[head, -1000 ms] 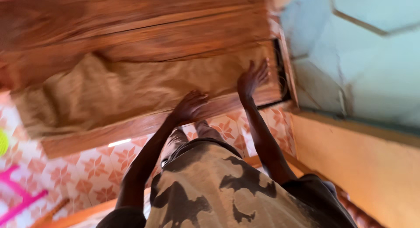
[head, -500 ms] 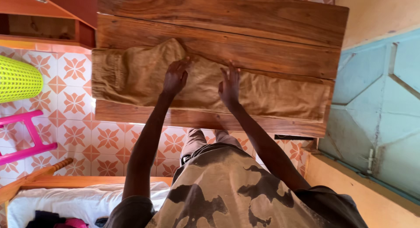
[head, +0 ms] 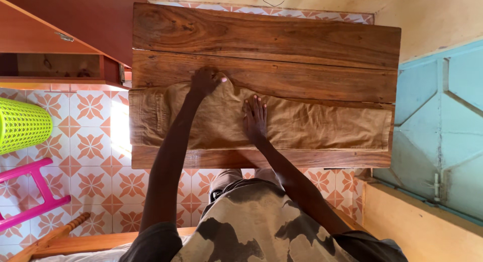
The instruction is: The person folds two garments on a wooden table. They first fold a pair of brown trousers, then fold a pair of maroon trousers, placing each folded item into a wooden cabinet.
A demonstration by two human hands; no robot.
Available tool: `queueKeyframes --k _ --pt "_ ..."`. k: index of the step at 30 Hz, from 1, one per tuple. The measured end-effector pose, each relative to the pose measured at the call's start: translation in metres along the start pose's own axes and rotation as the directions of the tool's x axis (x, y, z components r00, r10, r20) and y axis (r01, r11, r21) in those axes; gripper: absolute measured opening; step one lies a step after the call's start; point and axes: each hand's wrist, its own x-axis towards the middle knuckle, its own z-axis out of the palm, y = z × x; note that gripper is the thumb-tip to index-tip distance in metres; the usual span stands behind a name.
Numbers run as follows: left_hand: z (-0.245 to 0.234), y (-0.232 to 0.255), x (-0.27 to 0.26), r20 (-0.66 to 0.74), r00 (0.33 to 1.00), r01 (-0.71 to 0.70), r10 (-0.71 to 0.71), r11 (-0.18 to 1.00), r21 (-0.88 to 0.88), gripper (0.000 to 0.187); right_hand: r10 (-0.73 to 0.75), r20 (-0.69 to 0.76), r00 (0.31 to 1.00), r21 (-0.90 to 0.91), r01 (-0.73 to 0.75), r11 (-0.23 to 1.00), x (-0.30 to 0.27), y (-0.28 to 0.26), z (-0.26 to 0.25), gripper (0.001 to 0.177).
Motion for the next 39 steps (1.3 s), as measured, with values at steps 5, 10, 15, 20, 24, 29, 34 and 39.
queueKeyframes --k 5,10,15,20,24,29,34,39 --pt "-0.001 0.006 -0.001 0.031 0.996 0.084 -0.081 0.987 -0.135 0.057 0.048 0.047 0.998 -0.092 -0.044 0.995 -0.005 -0.004 -0.001 0.058" --pt "0.0 0.012 -0.002 -0.108 0.983 0.118 -0.147 0.965 -0.234 0.045 0.071 0.051 0.996 -0.099 -0.066 0.993 -0.002 -0.006 -0.001 0.057" --pt "0.031 0.038 -0.038 -0.476 0.875 -0.055 0.084 0.996 0.073 0.043 0.049 0.055 0.997 -0.129 -0.042 0.991 -0.004 -0.003 -0.001 0.056" --pt "0.044 0.046 -0.075 -0.394 0.84 -0.287 0.372 0.922 0.259 0.043 0.033 0.023 0.999 -0.105 -0.03 0.994 0.001 -0.003 -0.002 0.054" --pt "0.04 0.036 -0.082 -0.344 0.858 -0.31 0.38 0.919 0.242 0.059 0.023 0.003 1.0 -0.001 -0.023 1.0 -0.004 0.001 -0.015 0.046" --pt "0.076 0.072 -0.085 -0.467 0.849 -0.124 0.248 0.952 0.281 0.056 0.03 -0.095 0.995 0.006 -0.03 1.0 -0.013 0.025 -0.037 0.046" --pt "0.136 0.142 -0.131 -0.281 0.888 -0.263 0.365 0.903 0.34 0.062 0.125 -0.061 0.99 -0.042 -0.127 0.991 -0.029 0.07 -0.053 0.049" --pt "0.151 0.173 -0.152 -0.251 0.874 -0.396 0.417 0.909 0.129 0.067 0.135 -0.039 0.99 -0.093 -0.139 0.986 -0.055 0.129 -0.07 0.055"
